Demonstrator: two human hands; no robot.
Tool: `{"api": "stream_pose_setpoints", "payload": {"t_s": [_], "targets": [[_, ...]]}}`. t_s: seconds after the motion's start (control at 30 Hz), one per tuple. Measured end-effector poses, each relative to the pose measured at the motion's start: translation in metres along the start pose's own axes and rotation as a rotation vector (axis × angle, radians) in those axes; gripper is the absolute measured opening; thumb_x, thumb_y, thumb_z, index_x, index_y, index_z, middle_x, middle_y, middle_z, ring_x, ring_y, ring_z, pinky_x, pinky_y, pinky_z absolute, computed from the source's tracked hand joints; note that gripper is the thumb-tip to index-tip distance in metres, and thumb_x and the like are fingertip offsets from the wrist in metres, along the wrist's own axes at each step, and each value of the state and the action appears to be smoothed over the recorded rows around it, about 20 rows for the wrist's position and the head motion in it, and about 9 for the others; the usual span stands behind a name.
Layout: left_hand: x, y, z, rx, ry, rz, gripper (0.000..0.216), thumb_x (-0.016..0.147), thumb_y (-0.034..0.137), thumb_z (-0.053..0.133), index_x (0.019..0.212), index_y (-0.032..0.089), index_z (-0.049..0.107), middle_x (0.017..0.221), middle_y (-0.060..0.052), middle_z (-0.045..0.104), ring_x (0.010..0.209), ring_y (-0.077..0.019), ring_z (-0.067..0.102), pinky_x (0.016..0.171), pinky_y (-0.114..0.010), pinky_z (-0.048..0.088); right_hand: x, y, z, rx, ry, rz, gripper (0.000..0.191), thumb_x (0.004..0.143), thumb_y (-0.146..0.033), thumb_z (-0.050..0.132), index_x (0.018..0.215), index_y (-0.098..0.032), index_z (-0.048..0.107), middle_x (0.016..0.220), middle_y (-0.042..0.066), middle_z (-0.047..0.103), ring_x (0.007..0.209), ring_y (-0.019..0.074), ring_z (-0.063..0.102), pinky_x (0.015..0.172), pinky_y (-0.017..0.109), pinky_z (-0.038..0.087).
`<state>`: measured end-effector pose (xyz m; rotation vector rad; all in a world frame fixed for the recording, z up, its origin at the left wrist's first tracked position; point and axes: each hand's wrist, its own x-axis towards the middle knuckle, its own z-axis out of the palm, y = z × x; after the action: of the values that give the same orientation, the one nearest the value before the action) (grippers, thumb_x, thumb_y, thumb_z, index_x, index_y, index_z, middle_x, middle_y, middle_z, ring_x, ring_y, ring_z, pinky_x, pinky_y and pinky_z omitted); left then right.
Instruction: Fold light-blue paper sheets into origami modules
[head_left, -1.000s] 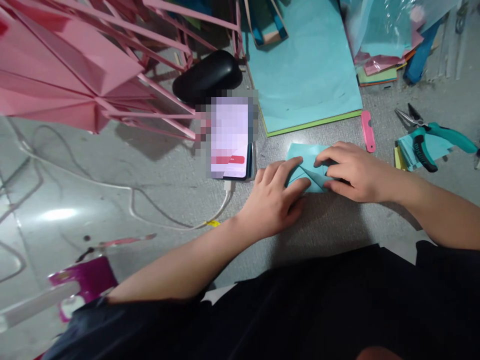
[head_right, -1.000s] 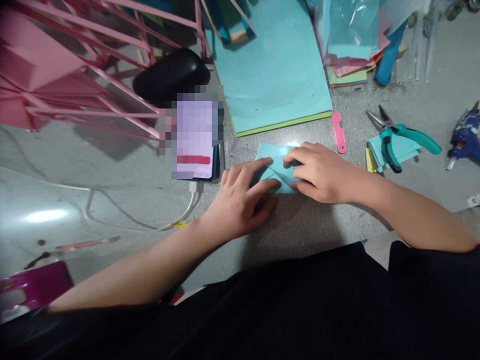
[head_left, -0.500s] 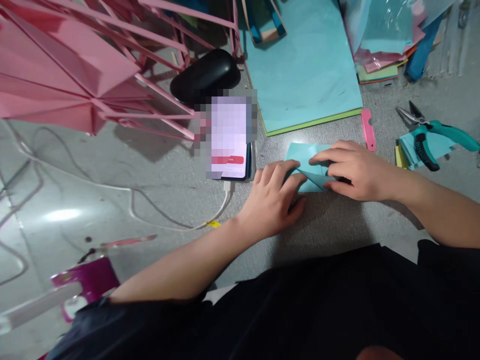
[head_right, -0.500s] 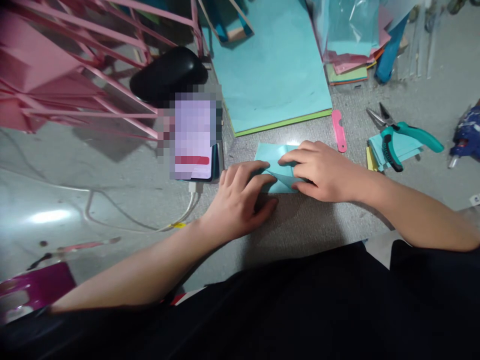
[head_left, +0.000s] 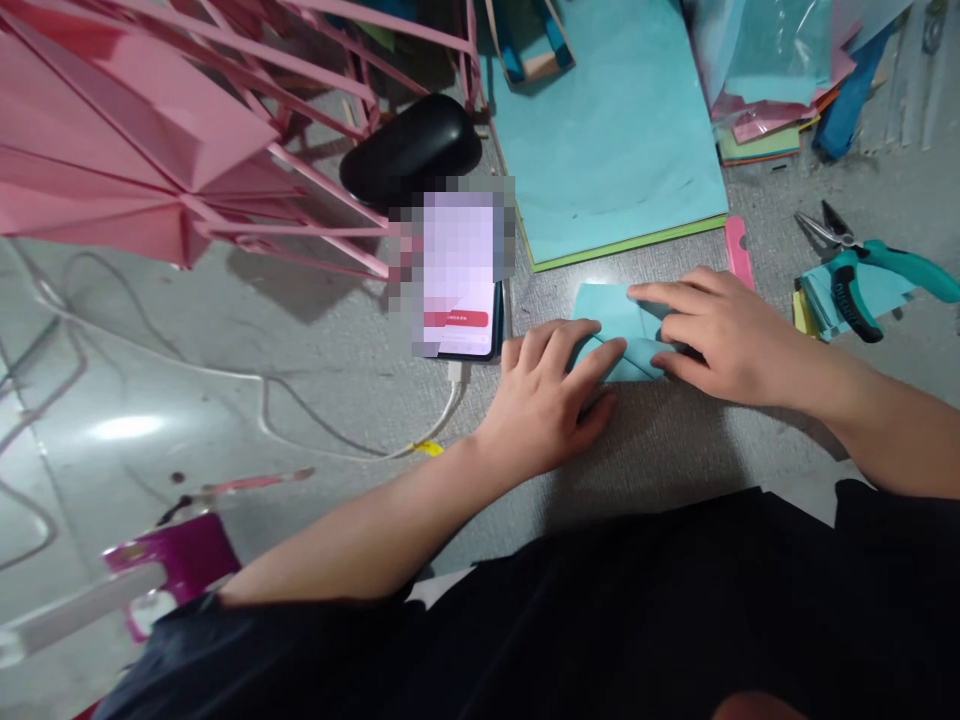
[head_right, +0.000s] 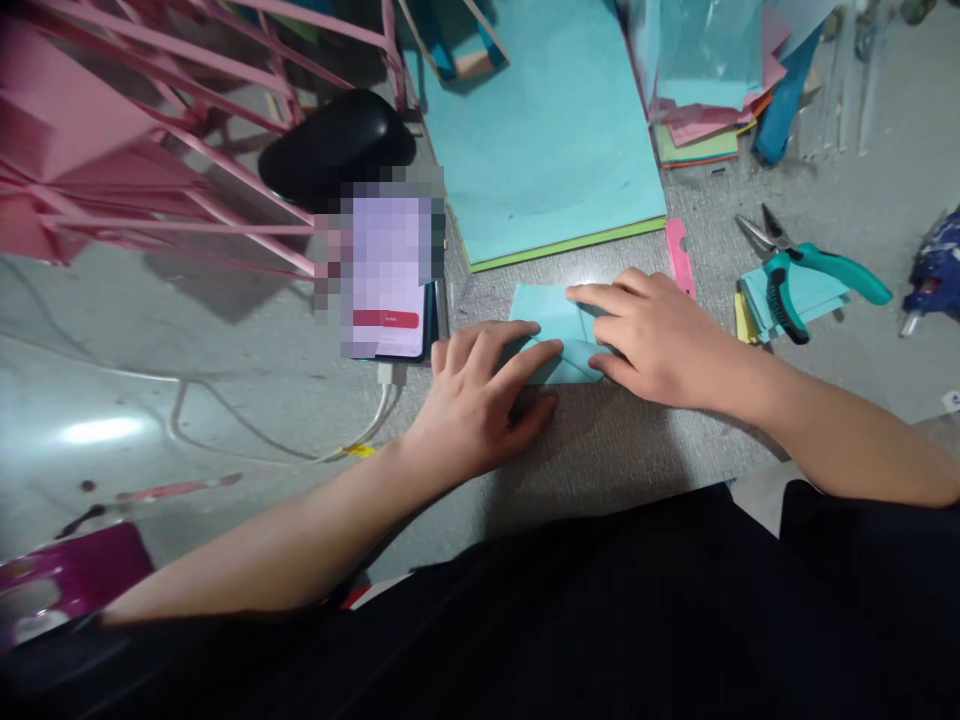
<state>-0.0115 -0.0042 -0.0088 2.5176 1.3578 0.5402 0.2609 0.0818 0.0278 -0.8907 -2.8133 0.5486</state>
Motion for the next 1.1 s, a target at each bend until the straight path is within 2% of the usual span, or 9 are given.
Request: {"api": "stream_pose_setpoints", "payload": {"t_s": [0.2, 0.4, 0.67, 0.93, 1.0, 1.1], "targets": [[0.0, 0.001, -0.002, 0.036, -0.015, 0.002, 0.05, 0.107, 0.034, 0.064, 0.156, 0.023, 0.061, 0.15, -0.02, 0.069, 0.131, -0.0402, 0.062, 0.094, -0.053, 0.051, -0.001, -0.002, -0.003, -0.06, -0.027, 0.148, 0.022, 0.105, -0.036, 0.075, 0.091, -0.019, 0.078, 0.147, 0.019, 0.071, 0.124, 0.0404, 0.062, 0.095, 0.053, 0.047], [-0.001, 0.002, -0.002, 0.042, -0.036, -0.02, 0.048, 0.107, 0.033, 0.064, 0.154, 0.022, 0.063, 0.152, -0.021, 0.069, 0.133, -0.0413, 0.063, 0.097, -0.056, 0.053, 0.002, -0.005, -0.005, -0.101, -0.072, 0.217, 0.024, 0.104, -0.039, 0.076, 0.091, -0.019, 0.078, 0.134, 0.019, 0.07, 0.119, 0.0387, 0.062, 0.095, 0.052, 0.046], [0.0, 0.003, -0.004, 0.069, 0.005, 0.019, 0.045, 0.108, 0.032, 0.063, 0.151, 0.017, 0.066, 0.148, -0.023, 0.073, 0.13, -0.0406, 0.067, 0.095, -0.055, 0.055, 0.002, -0.015, 0.006, -0.14, -0.039, 0.292, 0.034, 0.1, -0.052, 0.08, 0.105, -0.018, 0.082, 0.137, 0.02, 0.066, 0.125, 0.0434, 0.055, 0.1, 0.055, 0.042], [-0.001, 0.004, -0.006, 0.131, -0.016, 0.031, 0.052, 0.109, 0.037, 0.066, 0.154, 0.011, 0.065, 0.156, -0.026, 0.071, 0.136, -0.0422, 0.07, 0.096, -0.053, 0.056, 0.002, -0.015, 0.005, -0.108, -0.047, 0.316, 0.035, 0.09, -0.052, 0.091, 0.097, -0.02, 0.078, 0.139, 0.017, 0.064, 0.125, 0.0424, 0.053, 0.101, 0.057, 0.041], [-0.002, 0.005, -0.006, 0.149, -0.025, 0.042, 0.052, 0.11, 0.037, 0.065, 0.155, 0.009, 0.064, 0.158, -0.027, 0.07, 0.14, -0.0432, 0.069, 0.1, -0.054, 0.056, 0.003, -0.015, 0.004, -0.099, -0.058, 0.327, 0.035, 0.089, -0.051, 0.093, 0.096, -0.02, 0.076, 0.139, 0.017, 0.064, 0.126, 0.0424, 0.054, 0.102, 0.057, 0.041], [-0.003, 0.005, -0.004, 0.143, -0.049, 0.068, 0.052, 0.111, 0.033, 0.064, 0.159, 0.012, 0.062, 0.163, -0.026, 0.067, 0.154, -0.044, 0.062, 0.114, -0.06, 0.053, 0.005, -0.015, 0.003, -0.085, -0.063, 0.343, 0.037, 0.087, -0.05, 0.096, 0.094, -0.021, 0.074, 0.137, 0.016, 0.064, 0.126, 0.0419, 0.054, 0.103, 0.057, 0.041]]}}
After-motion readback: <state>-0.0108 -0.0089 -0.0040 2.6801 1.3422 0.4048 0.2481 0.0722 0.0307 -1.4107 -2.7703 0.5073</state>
